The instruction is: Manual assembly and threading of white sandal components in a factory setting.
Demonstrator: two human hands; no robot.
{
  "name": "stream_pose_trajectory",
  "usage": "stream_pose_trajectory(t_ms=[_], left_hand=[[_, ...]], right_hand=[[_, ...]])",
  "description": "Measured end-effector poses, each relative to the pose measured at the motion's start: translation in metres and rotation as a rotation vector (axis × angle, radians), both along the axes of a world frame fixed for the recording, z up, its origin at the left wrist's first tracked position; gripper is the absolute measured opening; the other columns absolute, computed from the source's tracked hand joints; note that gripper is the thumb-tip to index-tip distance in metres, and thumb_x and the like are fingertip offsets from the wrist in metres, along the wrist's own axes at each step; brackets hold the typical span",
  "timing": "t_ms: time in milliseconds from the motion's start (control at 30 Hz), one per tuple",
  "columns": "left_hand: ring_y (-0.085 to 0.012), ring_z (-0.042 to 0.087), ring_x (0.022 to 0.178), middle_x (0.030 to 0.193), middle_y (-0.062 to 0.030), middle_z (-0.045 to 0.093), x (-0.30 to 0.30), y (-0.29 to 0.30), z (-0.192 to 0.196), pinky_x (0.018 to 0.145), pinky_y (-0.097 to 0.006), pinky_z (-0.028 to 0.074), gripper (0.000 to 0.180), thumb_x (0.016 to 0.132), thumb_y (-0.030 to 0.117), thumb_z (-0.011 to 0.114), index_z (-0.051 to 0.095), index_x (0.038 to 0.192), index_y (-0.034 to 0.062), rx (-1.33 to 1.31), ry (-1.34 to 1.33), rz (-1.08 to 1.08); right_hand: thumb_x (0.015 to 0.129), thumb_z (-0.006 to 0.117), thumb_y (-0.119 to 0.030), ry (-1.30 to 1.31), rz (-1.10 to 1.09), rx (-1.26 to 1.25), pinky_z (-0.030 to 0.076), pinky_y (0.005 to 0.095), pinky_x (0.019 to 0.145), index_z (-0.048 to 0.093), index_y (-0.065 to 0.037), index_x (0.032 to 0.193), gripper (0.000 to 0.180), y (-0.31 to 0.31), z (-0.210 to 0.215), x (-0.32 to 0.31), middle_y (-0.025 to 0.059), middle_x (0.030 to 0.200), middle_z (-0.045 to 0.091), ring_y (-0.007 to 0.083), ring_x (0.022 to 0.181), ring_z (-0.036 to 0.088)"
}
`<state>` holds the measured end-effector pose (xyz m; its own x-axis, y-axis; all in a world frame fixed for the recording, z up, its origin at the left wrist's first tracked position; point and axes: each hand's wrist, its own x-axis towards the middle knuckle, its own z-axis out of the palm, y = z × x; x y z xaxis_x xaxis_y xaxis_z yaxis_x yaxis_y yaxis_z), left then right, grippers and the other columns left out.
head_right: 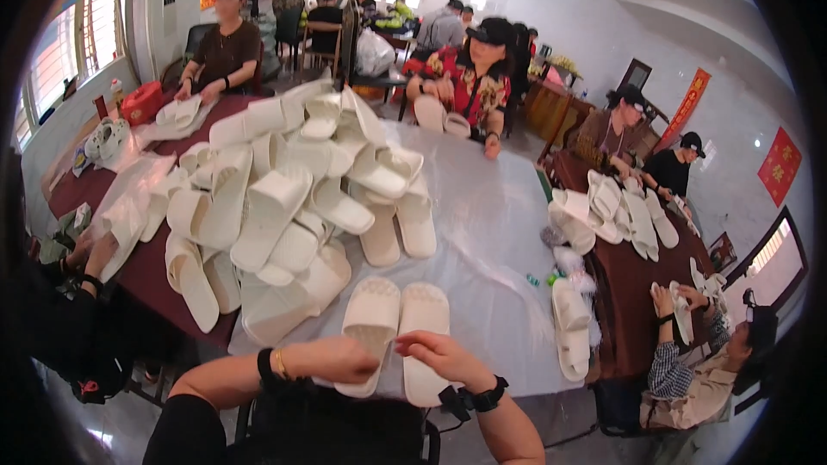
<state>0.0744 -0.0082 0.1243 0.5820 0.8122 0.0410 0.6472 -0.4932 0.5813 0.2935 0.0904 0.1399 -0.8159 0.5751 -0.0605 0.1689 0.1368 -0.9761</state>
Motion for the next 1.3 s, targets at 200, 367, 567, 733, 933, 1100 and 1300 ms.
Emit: stream_pose_trajectory(t_ms=[200,367,567,733,933,1100,1300], left_hand=[[-0.0365,0.060,0.078,0.081,-0.0169,0.062,-0.035,0.021,0.003,0.066,-0.044,0.048,0.017,0.084,0.020,0.059,0.061,0.085,0.0025,0.081,-0.068,0.325],[-0.0325,0.062,0.079,0.084,-0.0161,0.063,-0.050,0.039,-0.009,0.070,-0.040,0.048,0.020,0.086,0.020,0.060,0.063,0.095,0.0022,0.048,-0.260,0.494],[-0.0332,0.061,0.090,0.099,-0.0194,0.063,-0.055,0.059,-0.046,0.079,-0.040,0.048,0.030,0.087,0.023,0.059,0.062,0.103,-0.0014,0.023,-0.321,0.673],[-0.0360,0.057,0.101,0.104,-0.0224,0.062,-0.045,0.080,-0.061,0.089,-0.042,0.045,0.037,0.087,0.029,0.058,0.062,0.104,-0.0037,0.065,-0.232,0.688],[-0.0384,0.063,0.089,0.095,-0.0233,0.066,-0.033,0.101,-0.047,0.080,-0.045,0.050,0.047,0.089,0.042,0.053,0.067,0.095,-0.0018,-0.108,0.114,0.717],[-0.0368,0.065,0.087,0.091,-0.0215,0.067,-0.036,0.118,-0.053,0.077,-0.045,0.051,0.046,0.086,0.044,0.054,0.070,0.091,0.0016,-0.103,0.195,0.689],[-0.0325,0.066,0.092,0.097,-0.0178,0.068,-0.027,0.132,-0.056,0.080,-0.043,0.051,0.044,0.081,0.044,0.057,0.071,0.096,0.0052,-0.157,0.292,0.725]], right_hand=[[0.096,0.048,-0.019,-0.273,-0.122,0.009,0.046,0.0264,0.056,0.063,0.000,0.094,0.024,-0.039,-0.017,0.009,0.0043,0.064,0.061,0.0108,0.059,0.059],[0.094,0.048,-0.016,-0.368,-0.249,0.003,0.044,0.0274,0.051,0.063,0.000,0.087,0.023,-0.060,-0.027,0.018,0.0053,0.058,0.059,0.0123,0.053,0.057],[0.094,0.047,-0.017,-0.468,-0.424,-0.064,0.042,0.0261,0.048,0.062,0.001,0.086,0.024,-0.095,-0.046,0.029,0.0049,0.056,0.058,0.0112,0.049,0.055],[0.094,0.047,-0.017,-0.357,-0.503,-0.243,0.043,0.0244,0.045,0.061,0.001,0.089,0.024,-0.098,-0.067,0.006,0.0059,0.058,0.060,0.0111,0.048,0.054],[0.095,0.047,-0.020,-0.136,-0.609,-0.423,0.045,0.0250,0.044,0.060,0.001,0.094,0.024,-0.066,-0.091,-0.052,0.0089,0.062,0.061,0.0134,0.047,0.055],[0.094,0.048,-0.020,-0.043,-0.587,-0.382,0.046,0.0268,0.044,0.059,0.001,0.095,0.024,-0.041,-0.104,-0.082,0.0103,0.064,0.061,0.0148,0.047,0.056],[0.095,0.049,-0.020,-0.064,-0.601,-0.338,0.046,0.0266,0.043,0.059,0.002,0.094,0.024,-0.038,-0.106,-0.094,0.0100,0.064,0.061,0.0148,0.048,0.057]])
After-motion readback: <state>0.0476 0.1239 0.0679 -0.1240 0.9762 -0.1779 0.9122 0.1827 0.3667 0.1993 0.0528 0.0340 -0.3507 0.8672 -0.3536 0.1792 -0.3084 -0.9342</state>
